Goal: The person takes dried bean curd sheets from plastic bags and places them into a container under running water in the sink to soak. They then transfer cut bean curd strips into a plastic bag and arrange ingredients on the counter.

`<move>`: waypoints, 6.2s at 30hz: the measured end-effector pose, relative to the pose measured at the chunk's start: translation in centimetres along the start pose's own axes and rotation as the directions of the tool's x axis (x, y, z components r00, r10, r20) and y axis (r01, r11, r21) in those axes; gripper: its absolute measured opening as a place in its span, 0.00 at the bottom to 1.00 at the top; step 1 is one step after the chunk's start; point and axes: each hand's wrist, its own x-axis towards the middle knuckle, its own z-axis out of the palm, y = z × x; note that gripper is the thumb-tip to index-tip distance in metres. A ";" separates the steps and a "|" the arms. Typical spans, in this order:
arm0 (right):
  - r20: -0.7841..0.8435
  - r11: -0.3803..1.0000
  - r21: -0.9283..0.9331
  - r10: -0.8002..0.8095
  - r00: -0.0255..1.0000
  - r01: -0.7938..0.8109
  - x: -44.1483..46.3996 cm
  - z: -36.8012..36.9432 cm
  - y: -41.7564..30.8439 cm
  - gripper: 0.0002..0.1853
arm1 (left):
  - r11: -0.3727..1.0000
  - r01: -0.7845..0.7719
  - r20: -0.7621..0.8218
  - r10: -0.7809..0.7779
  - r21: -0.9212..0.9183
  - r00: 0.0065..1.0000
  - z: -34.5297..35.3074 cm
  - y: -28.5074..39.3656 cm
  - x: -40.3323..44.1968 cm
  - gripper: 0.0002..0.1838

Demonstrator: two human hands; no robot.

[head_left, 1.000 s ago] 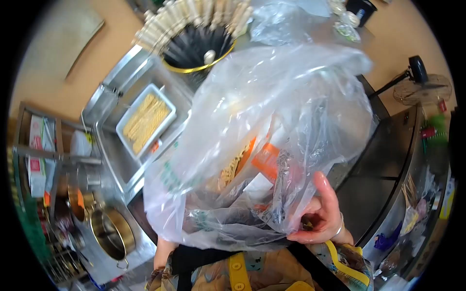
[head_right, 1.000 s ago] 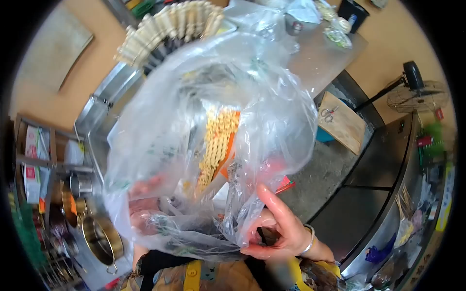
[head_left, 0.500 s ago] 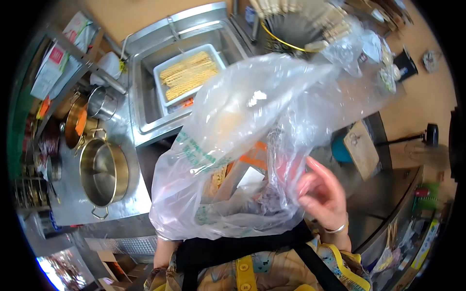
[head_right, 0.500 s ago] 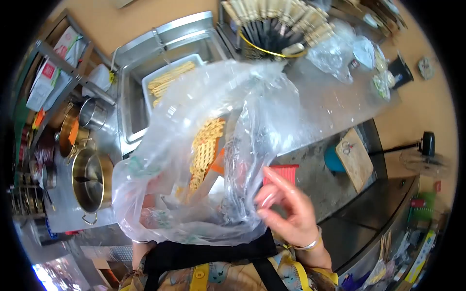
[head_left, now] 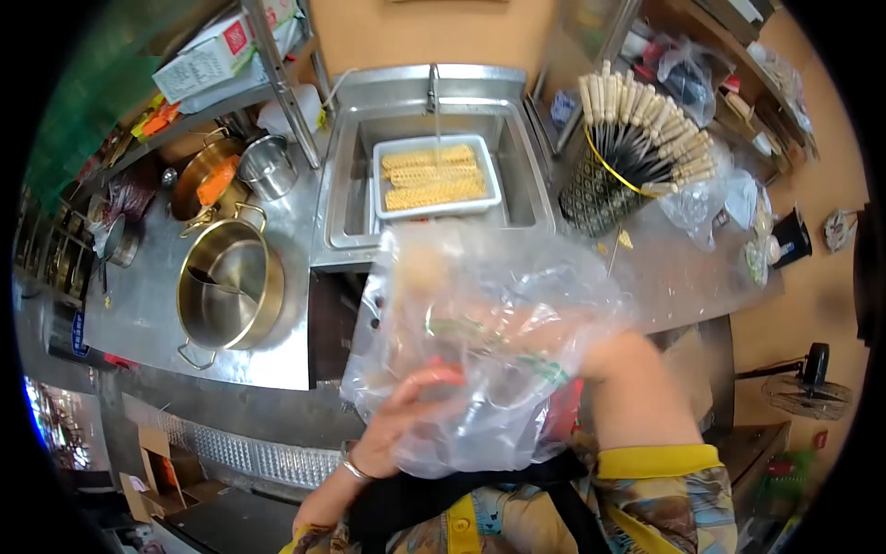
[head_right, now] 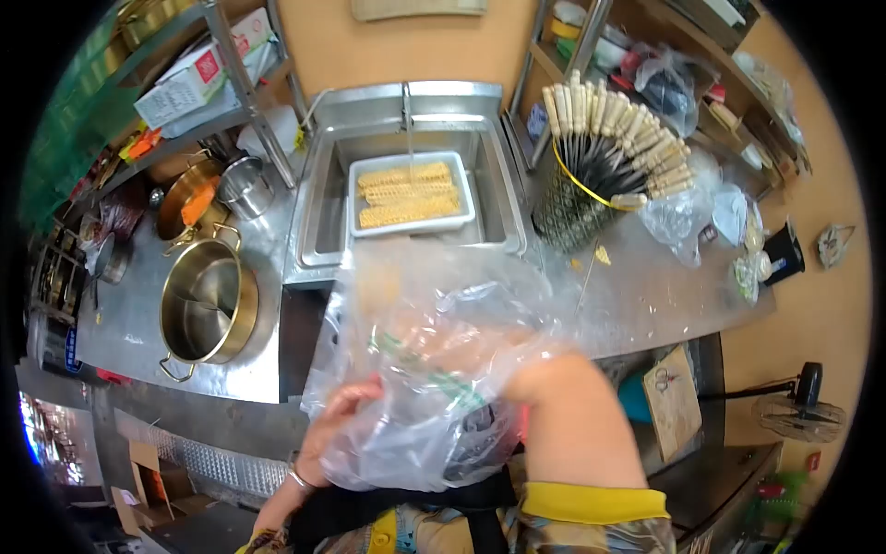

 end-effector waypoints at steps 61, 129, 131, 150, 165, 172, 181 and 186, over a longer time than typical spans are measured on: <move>-0.298 0.628 0.416 -0.589 0.751 0.658 17.0 -3.9 15.3 0.18 | 0.981 -0.170 -0.996 -0.088 -0.090 0.021 -1.4 -0.1 -3.2 0.25; -0.335 0.712 0.638 0.598 0.728 -0.292 35.5 19.9 56.5 0.32 | 0.910 0.141 -0.880 -0.324 -0.391 -0.347 -5.5 -1.7 1.6 0.30; -0.206 0.220 0.972 0.656 0.726 0.077 35.8 22.3 58.0 0.30 | 0.909 0.147 -0.881 -0.322 -0.390 -0.346 -5.5 -1.6 1.6 0.30; -0.243 0.994 0.107 0.059 0.968 -0.034 37.1 -3.9 60.8 0.17 | 0.944 0.097 -0.903 -0.266 -0.314 -0.337 -3.7 -2.0 0.1 0.30; -0.194 0.948 0.017 0.315 0.929 -0.318 31.2 13.2 46.2 0.15 | 0.959 0.097 -0.919 -0.221 -0.265 -0.327 -1.0 0.5 -1.0 0.29; -0.277 0.836 -0.007 0.526 0.804 -0.549 32.9 11.9 47.4 0.27 | 0.930 0.241 -0.925 -0.188 -0.276 -0.331 -0.2 1.1 1.3 0.29; -0.332 0.751 -0.118 0.587 0.738 -0.650 33.1 13.3 52.3 0.36 | 0.933 -0.135 -0.804 -0.357 -0.334 -0.476 -0.7 1.1 3.4 0.25; -0.311 0.777 -0.020 0.593 0.743 -0.629 31.4 14.2 51.2 0.33 | 0.941 -0.027 -0.922 -0.335 -0.336 -0.196 -3.3 -0.9 1.2 0.26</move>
